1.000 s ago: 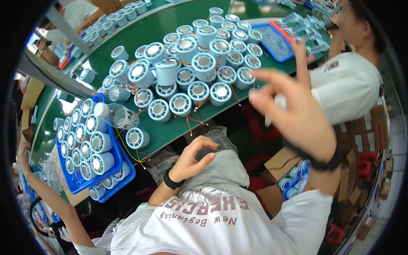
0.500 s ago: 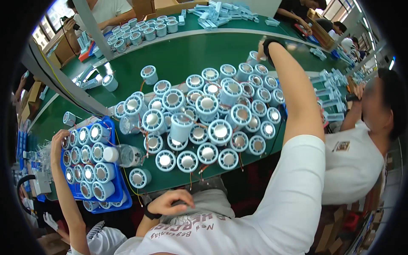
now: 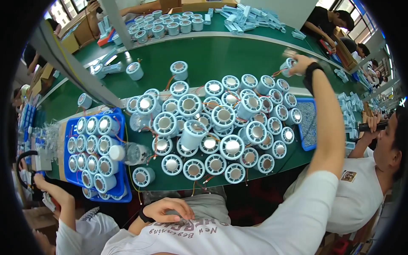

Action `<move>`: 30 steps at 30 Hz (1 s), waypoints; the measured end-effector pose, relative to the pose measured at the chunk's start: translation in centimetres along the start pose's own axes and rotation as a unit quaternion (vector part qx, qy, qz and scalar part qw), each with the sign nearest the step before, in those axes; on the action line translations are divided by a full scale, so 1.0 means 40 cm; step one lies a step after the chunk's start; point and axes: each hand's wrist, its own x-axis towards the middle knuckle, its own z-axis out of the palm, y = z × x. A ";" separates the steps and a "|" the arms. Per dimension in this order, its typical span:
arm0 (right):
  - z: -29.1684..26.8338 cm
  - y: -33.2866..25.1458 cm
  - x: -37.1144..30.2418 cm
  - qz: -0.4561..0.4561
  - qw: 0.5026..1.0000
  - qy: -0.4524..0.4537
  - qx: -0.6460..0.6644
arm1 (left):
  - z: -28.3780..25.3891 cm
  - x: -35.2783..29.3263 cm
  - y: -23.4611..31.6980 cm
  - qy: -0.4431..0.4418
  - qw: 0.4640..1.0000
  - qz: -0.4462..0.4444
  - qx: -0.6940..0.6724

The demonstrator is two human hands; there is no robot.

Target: The person picks up a motor, wipes the sides and top with a cloth, and places it into a blue tray, repeating this process several times.

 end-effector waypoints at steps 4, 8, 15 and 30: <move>-0.250 -0.151 -0.255 -0.076 0.979 -0.031 0.189 | 0.049 -0.008 0.029 -0.040 0.996 0.050 0.058; -0.418 -0.411 -0.554 -0.059 0.964 -0.100 0.240 | 0.123 0.011 0.098 0.029 0.983 0.113 0.140; -0.362 -0.613 -0.829 -0.266 0.891 -0.183 0.320 | 0.188 0.088 0.119 0.237 0.888 0.254 0.302; -0.291 -0.644 -0.848 -0.217 0.828 -0.335 0.393 | 0.165 0.088 0.099 0.284 0.931 0.153 -0.169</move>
